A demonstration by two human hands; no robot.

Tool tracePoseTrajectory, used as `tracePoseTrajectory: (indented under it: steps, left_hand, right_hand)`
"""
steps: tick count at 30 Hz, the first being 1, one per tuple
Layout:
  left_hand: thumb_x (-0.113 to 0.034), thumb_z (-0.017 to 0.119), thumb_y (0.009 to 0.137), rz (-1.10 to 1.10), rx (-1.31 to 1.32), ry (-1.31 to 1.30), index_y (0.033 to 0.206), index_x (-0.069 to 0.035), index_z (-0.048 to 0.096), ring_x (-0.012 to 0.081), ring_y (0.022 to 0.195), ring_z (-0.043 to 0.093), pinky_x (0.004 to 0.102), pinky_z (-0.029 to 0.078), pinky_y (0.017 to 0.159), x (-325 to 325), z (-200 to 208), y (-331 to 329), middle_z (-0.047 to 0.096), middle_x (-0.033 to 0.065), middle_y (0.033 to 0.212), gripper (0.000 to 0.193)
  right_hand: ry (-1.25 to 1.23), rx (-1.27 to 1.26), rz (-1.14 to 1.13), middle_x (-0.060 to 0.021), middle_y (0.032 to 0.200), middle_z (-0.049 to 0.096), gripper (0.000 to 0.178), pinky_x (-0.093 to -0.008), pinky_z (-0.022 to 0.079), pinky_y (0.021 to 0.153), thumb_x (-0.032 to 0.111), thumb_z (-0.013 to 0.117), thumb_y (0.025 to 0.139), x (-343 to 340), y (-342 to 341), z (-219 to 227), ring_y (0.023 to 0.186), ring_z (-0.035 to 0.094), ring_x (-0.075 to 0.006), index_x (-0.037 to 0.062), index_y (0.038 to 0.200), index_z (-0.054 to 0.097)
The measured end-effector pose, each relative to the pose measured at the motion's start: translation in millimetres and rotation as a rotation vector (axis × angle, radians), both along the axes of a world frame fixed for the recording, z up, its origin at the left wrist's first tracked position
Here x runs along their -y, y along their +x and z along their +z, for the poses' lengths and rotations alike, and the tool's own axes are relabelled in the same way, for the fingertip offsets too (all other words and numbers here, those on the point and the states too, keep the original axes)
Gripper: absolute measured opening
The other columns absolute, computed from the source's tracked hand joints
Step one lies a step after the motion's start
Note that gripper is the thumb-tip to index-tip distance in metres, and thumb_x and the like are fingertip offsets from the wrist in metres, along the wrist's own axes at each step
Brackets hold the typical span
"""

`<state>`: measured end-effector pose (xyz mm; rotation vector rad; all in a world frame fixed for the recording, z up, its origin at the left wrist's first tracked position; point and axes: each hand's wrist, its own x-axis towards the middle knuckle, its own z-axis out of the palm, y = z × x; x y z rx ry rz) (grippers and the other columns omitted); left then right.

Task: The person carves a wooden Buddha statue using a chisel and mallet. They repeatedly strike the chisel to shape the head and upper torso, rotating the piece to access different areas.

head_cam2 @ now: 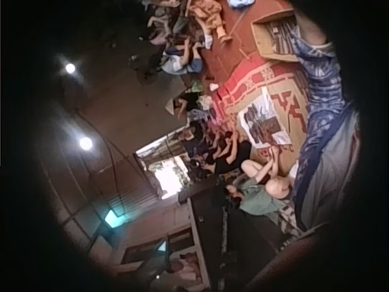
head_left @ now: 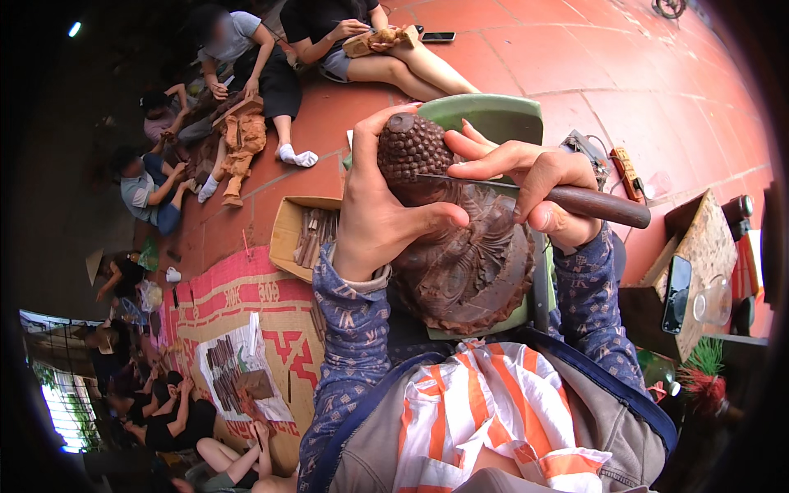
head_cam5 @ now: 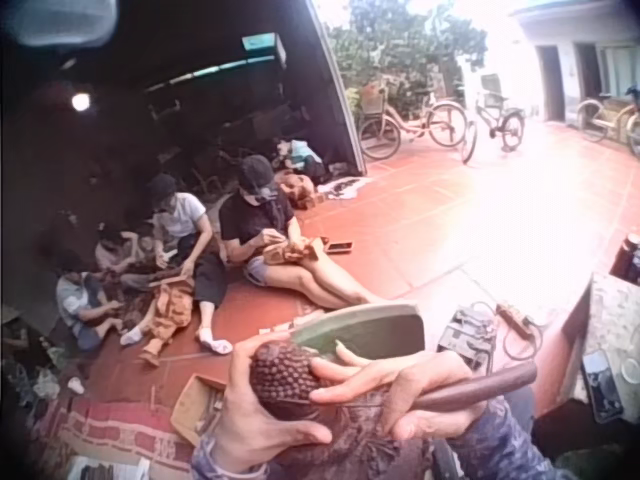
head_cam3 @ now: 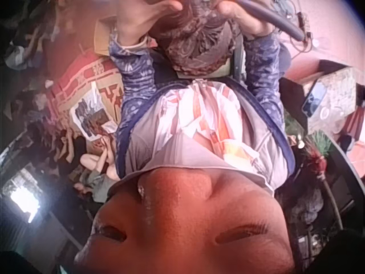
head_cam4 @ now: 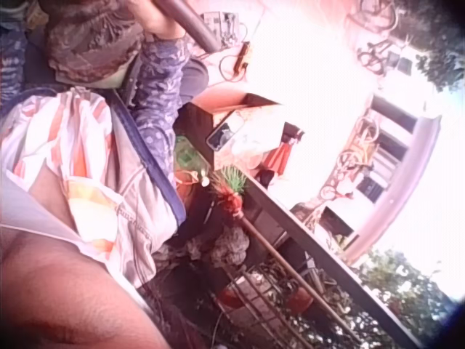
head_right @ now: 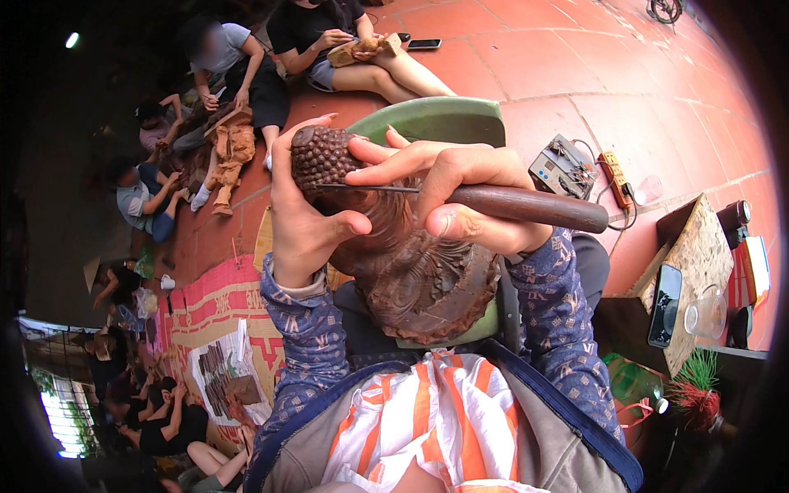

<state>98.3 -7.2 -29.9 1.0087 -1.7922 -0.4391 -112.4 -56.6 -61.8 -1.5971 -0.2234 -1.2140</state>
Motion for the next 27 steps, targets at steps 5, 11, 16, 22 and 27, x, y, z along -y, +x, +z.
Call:
tracePoseTrajectory:
  steps: [5, 11, 16, 22, 27]
  left_hand:
    - [-0.044, 0.093, 0.053, -0.013, -0.058, 0.011, 0.132, -0.003, 0.042, 0.0211, 0.107, 0.059, 0.0344, 0.047, 0.094, 1, -3, 0, 0.057, 0.0109, 0.116, 0.102]
    - [-0.044, 0.092, 0.054, -0.052, -0.144, 0.077, 0.132, -0.003, 0.042, 0.0208, 0.106, 0.059, 0.0341, 0.047, 0.094, 2, -6, 0, 0.057, 0.011, 0.115, 0.101]
    - [-0.044, 0.092, 0.054, -0.063, -0.147, 0.082, 0.132, -0.003, 0.042, 0.0206, 0.106, 0.059, 0.034, 0.047, 0.093, 2, -6, -1, 0.057, 0.0109, 0.116, 0.101]
    - [-0.045, 0.092, 0.053, -0.042, -0.122, 0.068, 0.132, -0.003, 0.042, 0.0205, 0.107, 0.059, 0.0338, 0.047, 0.093, 1, -6, 0, 0.057, 0.011, 0.116, 0.102]
    - [-0.047, 0.092, 0.052, -0.043, -0.112, 0.053, 0.132, -0.003, 0.042, 0.0204, 0.106, 0.06, 0.0338, 0.048, 0.093, 3, -7, 0, 0.057, 0.011, 0.115, 0.104]
  right_hand:
    - [-0.067, -0.05, -0.222, -0.0279, 0.121, 0.062, 0.017, -0.0509, 0.029, 0.112, 0.018, 0.066, 0.088, -20, -1, 11, 0.125, 0.053, -0.0418, 0.0033, 0.08, 0.061]
    - [-0.086, -0.136, -0.334, -0.0326, 0.118, 0.058, 0.026, -0.06, 0.018, 0.115, 0.023, 0.063, 0.091, -35, -3, 18, 0.121, 0.052, -0.0497, 0.0013, 0.078, 0.057]
    - [-0.024, -0.116, -0.323, -0.0313, 0.117, 0.058, 0.027, -0.0592, 0.019, 0.115, 0.024, 0.064, 0.09, -36, -1, 17, 0.12, 0.053, -0.0489, 0.0004, 0.078, 0.058]
    - [-0.014, -0.121, -0.31, -0.0276, 0.118, 0.062, 0.02, -0.052, 0.026, 0.112, 0.018, 0.068, 0.087, -34, -1, 16, 0.121, 0.057, -0.0406, 0.0003, 0.079, 0.062]
    - [0.033, -0.077, -0.197, -0.0231, 0.123, 0.063, 0.018, -0.0514, 0.019, 0.116, 0.022, 0.068, 0.088, -17, -1, 2, 0.123, 0.056, -0.0343, 0.005, 0.082, 0.065]
